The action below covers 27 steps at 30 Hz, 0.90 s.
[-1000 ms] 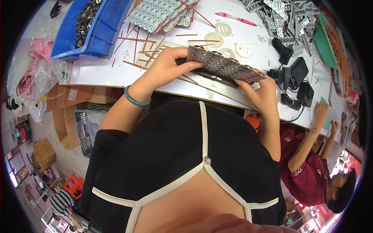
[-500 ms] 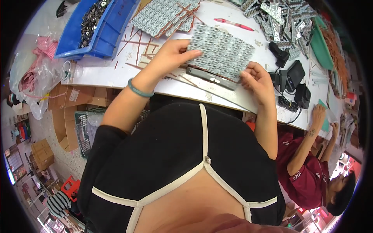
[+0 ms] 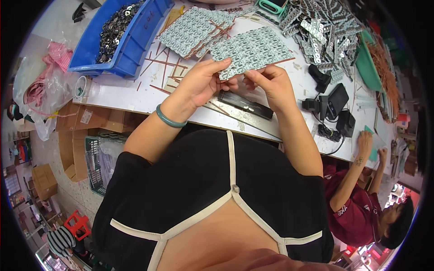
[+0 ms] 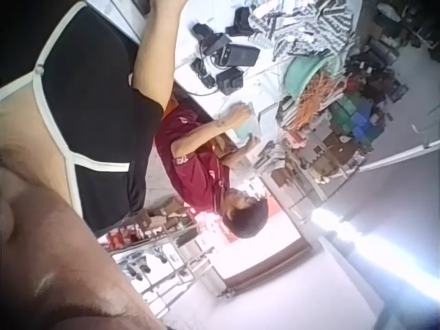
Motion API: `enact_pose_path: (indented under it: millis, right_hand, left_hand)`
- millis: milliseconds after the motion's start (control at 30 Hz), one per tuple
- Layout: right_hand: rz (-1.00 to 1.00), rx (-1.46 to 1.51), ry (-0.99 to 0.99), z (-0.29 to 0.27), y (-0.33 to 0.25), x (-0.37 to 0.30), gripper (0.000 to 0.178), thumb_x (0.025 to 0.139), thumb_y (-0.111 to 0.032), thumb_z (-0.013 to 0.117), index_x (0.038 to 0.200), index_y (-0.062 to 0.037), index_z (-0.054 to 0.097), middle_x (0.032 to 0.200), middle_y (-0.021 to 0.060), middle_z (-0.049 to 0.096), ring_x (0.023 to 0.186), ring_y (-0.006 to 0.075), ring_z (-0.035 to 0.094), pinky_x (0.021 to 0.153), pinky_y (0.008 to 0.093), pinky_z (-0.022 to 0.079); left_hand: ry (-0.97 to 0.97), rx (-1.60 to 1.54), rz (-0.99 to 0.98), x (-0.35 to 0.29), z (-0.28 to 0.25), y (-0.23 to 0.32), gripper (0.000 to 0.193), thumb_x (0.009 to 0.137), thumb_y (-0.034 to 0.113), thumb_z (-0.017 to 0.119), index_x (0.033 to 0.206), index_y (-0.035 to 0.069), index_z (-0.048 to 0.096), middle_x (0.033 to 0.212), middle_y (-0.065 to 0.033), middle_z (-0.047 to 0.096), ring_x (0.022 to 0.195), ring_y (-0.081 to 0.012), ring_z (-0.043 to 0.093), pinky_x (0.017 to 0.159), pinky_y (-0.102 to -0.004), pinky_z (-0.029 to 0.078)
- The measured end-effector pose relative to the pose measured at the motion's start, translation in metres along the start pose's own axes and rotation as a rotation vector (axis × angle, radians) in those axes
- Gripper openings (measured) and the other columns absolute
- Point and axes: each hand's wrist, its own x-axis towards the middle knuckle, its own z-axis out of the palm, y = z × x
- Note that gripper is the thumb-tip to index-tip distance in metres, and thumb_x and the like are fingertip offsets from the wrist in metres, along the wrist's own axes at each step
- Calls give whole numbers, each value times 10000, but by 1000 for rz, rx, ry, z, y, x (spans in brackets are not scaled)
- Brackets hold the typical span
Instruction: Assembling and inspecting electronic component strips at a workbench.
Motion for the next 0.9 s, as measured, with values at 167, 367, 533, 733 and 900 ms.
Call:
enact_pose_path:
  millis: [167, 367, 533, 733, 900]
  right_hand:
    - [84, 65, -31, 2, 1, 7, 226, 826, -146, 707, 870, 66, 642, 785, 132, 675, 683, 172, 628, 654, 293, 513]
    - [-3, 93, -56, 2, 7, 9, 177, 842, -113, 677, 888, 54, 640, 827, 144, 679, 720, 187, 643, 683, 313, 523]
    - [-56, 86, -120, -1, 7, 10, 158, 841, -97, 671, 907, 44, 642, 842, 129, 676, 716, 186, 641, 693, 310, 525]
    - [52, 39, -83, -10, 0, 19, 180, 892, -143, 610, 909, 36, 633, 809, 117, 658, 720, 186, 642, 698, 296, 520]
    - [-117, 32, -7, -11, 3, 22, 242, 940, -192, 554, 912, 39, 616, 828, 116, 654, 757, 183, 641, 726, 298, 514]
  left_hand:
    - [119, -39, 115, -4, 9, 7, 228, 915, 214, 584, 1024, 19, 625, 918, -73, 667, 781, -152, 637, 695, -280, 499]
    - [-111, -109, 12, -1, -6, 14, 256, 924, 168, 557, 1124, 13, 593, 1024, -93, 663, 907, -164, 639, 784, -284, 511]
    - [-189, -278, -91, 5, -15, 3, 229, 922, 161, 555, 1085, 7, 597, 1024, -90, 656, 872, -159, 637, 739, -267, 513]
    - [119, -22, 197, -2, -10, 23, 189, 908, 179, 585, 1019, 30, 613, 936, -36, 651, 720, -95, 582, 568, -231, 463]
    - [32, 54, 160, 0, -17, 19, 208, 914, 156, 574, 1077, 31, 605, 981, -41, 661, 825, -105, 624, 613, -244, 477]
